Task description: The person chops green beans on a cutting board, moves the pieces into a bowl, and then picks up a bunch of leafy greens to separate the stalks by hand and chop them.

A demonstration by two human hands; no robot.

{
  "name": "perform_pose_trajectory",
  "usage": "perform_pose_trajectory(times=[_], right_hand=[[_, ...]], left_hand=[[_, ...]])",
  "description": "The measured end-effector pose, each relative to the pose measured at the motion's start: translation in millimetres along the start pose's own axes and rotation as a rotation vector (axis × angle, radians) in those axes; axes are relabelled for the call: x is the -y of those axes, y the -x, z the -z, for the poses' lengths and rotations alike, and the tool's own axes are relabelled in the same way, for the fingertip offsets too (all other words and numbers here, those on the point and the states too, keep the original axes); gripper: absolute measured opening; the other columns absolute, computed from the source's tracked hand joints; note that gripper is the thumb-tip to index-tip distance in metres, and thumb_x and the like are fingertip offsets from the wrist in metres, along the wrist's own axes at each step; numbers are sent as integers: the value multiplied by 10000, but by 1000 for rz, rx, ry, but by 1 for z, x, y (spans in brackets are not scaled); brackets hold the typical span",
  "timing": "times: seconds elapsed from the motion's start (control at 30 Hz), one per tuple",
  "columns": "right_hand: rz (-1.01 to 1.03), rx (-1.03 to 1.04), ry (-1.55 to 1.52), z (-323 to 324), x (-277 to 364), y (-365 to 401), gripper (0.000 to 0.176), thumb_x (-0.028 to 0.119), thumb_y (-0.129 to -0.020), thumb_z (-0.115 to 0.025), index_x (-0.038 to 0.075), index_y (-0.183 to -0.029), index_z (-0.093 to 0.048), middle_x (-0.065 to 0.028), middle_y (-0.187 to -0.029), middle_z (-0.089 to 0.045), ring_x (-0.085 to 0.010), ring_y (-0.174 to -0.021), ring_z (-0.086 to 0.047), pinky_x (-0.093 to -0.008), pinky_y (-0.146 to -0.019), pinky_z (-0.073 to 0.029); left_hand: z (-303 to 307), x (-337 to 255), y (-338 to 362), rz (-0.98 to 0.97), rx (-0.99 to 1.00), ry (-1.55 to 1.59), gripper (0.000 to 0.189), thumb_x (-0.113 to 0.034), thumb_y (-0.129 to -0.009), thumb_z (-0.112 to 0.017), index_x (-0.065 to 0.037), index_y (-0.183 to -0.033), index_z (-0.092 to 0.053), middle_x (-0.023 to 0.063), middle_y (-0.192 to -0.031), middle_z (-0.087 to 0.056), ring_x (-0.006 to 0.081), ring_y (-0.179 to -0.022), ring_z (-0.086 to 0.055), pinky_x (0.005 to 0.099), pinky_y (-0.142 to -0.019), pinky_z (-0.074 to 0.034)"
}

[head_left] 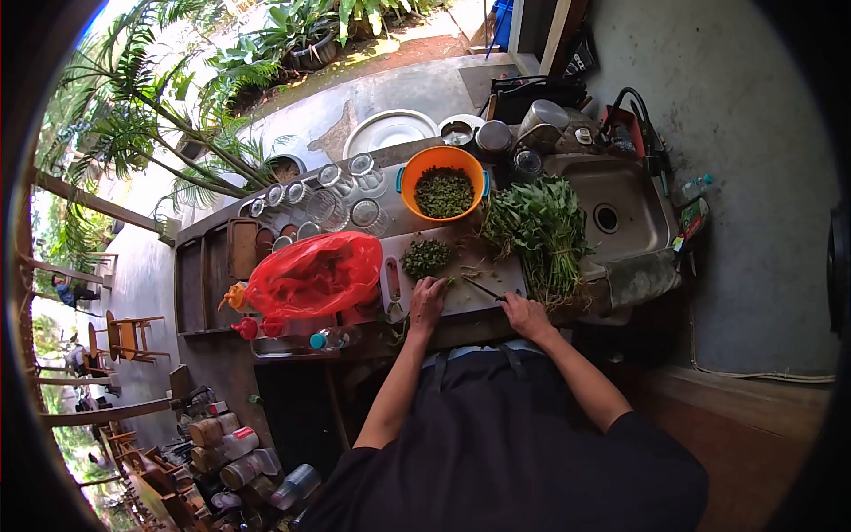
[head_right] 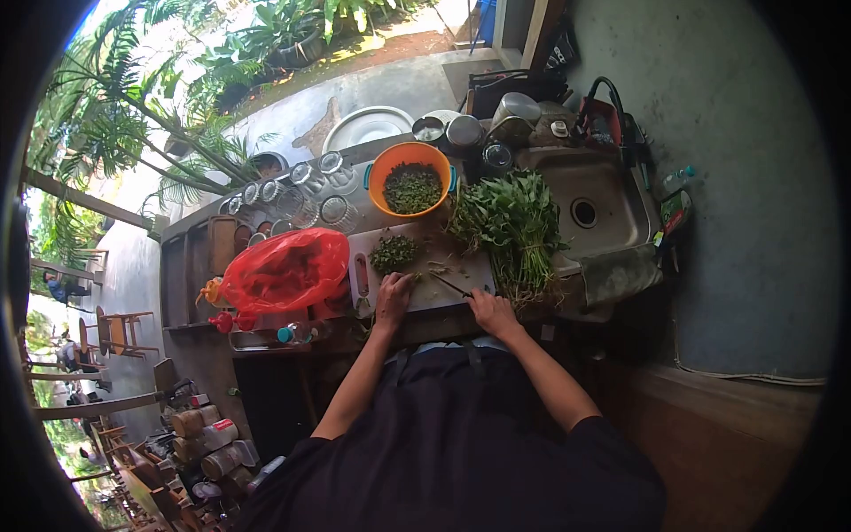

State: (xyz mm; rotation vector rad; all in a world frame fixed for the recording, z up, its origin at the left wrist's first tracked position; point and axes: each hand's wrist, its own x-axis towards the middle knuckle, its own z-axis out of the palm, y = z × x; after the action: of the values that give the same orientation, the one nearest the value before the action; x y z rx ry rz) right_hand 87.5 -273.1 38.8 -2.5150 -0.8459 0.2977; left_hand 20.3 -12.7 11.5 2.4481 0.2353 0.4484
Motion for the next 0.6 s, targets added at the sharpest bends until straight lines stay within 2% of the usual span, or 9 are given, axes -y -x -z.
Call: perform_pose_trajectory(times=[0.23,0.33,0.4,0.43,0.5,0.53,0.6], right_hand=[[-60,-60,4,1,-11,-27,235,299,-992,-489,65,-1011,-508,-212,-853,-678,-496,-770,-631,-591,-663,-508],[-55,53,-14,1,2,-29,217,277,-993,-489,71,-1051,-519,-210,-852,-674,-478,-793,-630,-580,-681,-498],[-21,72,-79,2,21,-22,323,251,-980,-477,130,-1277,-510,-236,-863,-680,-497,-769,-634,-584,-699,-521],[-19,74,-77,6,34,-18,323,251,-980,-477,130,-1277,-510,-236,-863,-680,-497,-769,-634,-584,-699,-521],[49,153,-37,11,53,-10,518,206,-959,-491,242,-1468,-400,-229,-851,-678,-471,-757,-648,-569,-696,-532],[50,153,-37,8,54,-8,518,206,-959,-491,242,-1468,-400,-229,-851,-678,-471,-757,-648,-569,-696,-532],[86,218,67,3,55,-7,627,176,-942,-500,320,-1524,-315,-210,-836,-674,-435,-747,-662,-551,-696,-542]], left_hand=[[0,5,2,27,9,1,109,-93,-834,-689,-45,-928,-718,104,-940,-622,308,-938,-600,410,-803,-503],[1,4,5,53,-6,-6,100,-88,-833,-686,-43,-915,-720,109,-936,-620,310,-935,-601,411,-806,-505],[1,3,5,64,-21,-13,101,-85,-832,-683,-43,-915,-722,112,-932,-619,310,-932,-602,411,-809,-505],[1,3,5,84,-15,-6,119,-85,-831,-683,-45,-935,-726,116,-931,-618,312,-931,-602,412,-812,-505],[-1,4,3,104,-10,2,139,-85,-829,-683,-48,-954,-731,121,-931,-618,314,-931,-603,413,-815,-505],[-2,4,2,140,1,22,154,-81,-827,-680,-54,-966,-739,122,-928,-620,313,-931,-605,414,-818,-505],[-3,6,0,174,11,43,169,-77,-825,-678,-59,-978,-747,124,-925,-621,313,-931,-607,414,-821,-506]])
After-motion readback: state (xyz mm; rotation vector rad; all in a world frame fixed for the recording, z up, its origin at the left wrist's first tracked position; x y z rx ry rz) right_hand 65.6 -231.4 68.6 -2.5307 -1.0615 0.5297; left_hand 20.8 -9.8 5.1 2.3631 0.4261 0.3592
